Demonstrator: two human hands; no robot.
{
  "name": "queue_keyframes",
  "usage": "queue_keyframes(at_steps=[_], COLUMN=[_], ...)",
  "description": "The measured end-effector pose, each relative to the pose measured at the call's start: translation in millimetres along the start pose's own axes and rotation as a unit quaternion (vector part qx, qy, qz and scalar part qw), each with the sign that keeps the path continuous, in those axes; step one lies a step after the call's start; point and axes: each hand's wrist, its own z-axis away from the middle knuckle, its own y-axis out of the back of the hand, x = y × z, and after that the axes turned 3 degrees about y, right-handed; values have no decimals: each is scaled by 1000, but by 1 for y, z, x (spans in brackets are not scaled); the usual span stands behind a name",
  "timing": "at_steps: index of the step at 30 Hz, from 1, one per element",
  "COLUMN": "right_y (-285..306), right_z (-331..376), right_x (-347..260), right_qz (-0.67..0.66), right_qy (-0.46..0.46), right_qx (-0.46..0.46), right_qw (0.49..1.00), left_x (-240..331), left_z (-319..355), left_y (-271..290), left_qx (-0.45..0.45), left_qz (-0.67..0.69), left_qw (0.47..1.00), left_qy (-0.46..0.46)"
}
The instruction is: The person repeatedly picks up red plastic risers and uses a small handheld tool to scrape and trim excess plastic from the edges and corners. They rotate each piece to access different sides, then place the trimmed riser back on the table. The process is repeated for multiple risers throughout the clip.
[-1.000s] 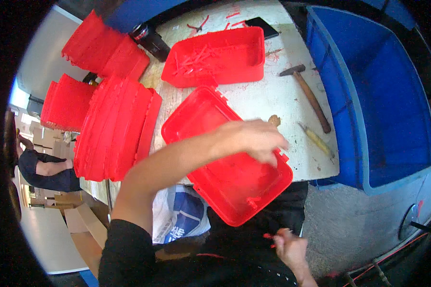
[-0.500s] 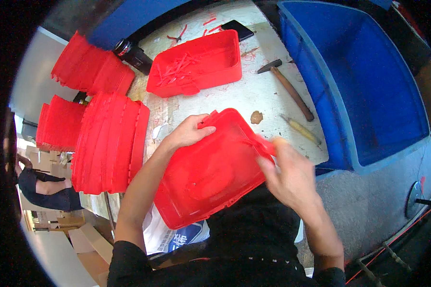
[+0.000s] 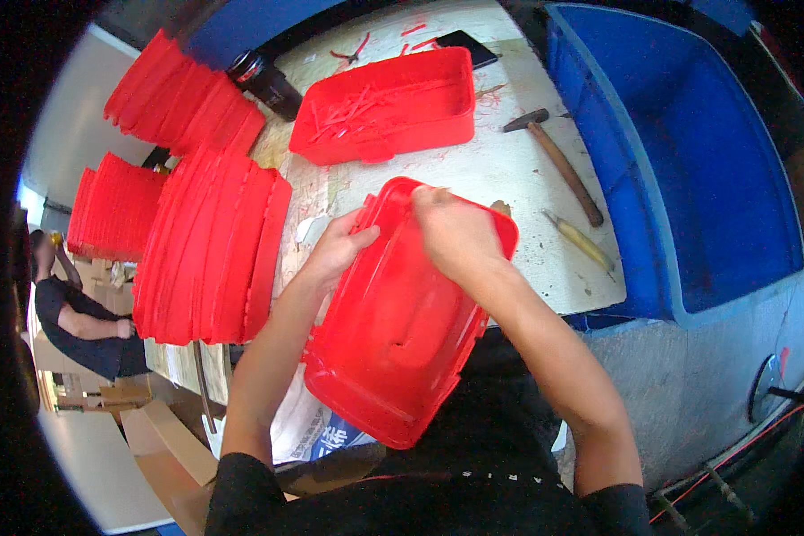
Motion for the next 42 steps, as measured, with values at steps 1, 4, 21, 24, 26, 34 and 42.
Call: queue_keyframes(at_steps=[1, 4, 21, 24, 26, 34, 42], right_y=[-11, -16, 45, 52, 55, 56, 1], right_z=[-12, -4, 211, 212, 212, 156, 41], right_x=[-3, -2, 50, 53, 52, 45, 6], right_qz=[70, 39, -537, -639, -664, -418, 142], right_qy=[-1, 75, -311, -345, -338, -217, -18], right_qx=[-100, -151, 30, 25, 33, 17, -117], right_qw=[993, 985, 784, 687, 666, 882, 983], left_x=[-4, -21, 31, 25, 26, 56, 22], left_z=[-1, -3, 58, -11, -34, -61, -58], left_y=[0, 15, -100, -172, -193, -99, -34], left_qx=[-21, 67, -117, -237, -361, -132, 8], left_qz=[34, 67, -514, -509, -593, -666, -625], left_qw=[999, 995, 725, 598, 553, 652, 712], left_qy=[-32, -27, -444, -572, -460, -338, -319])
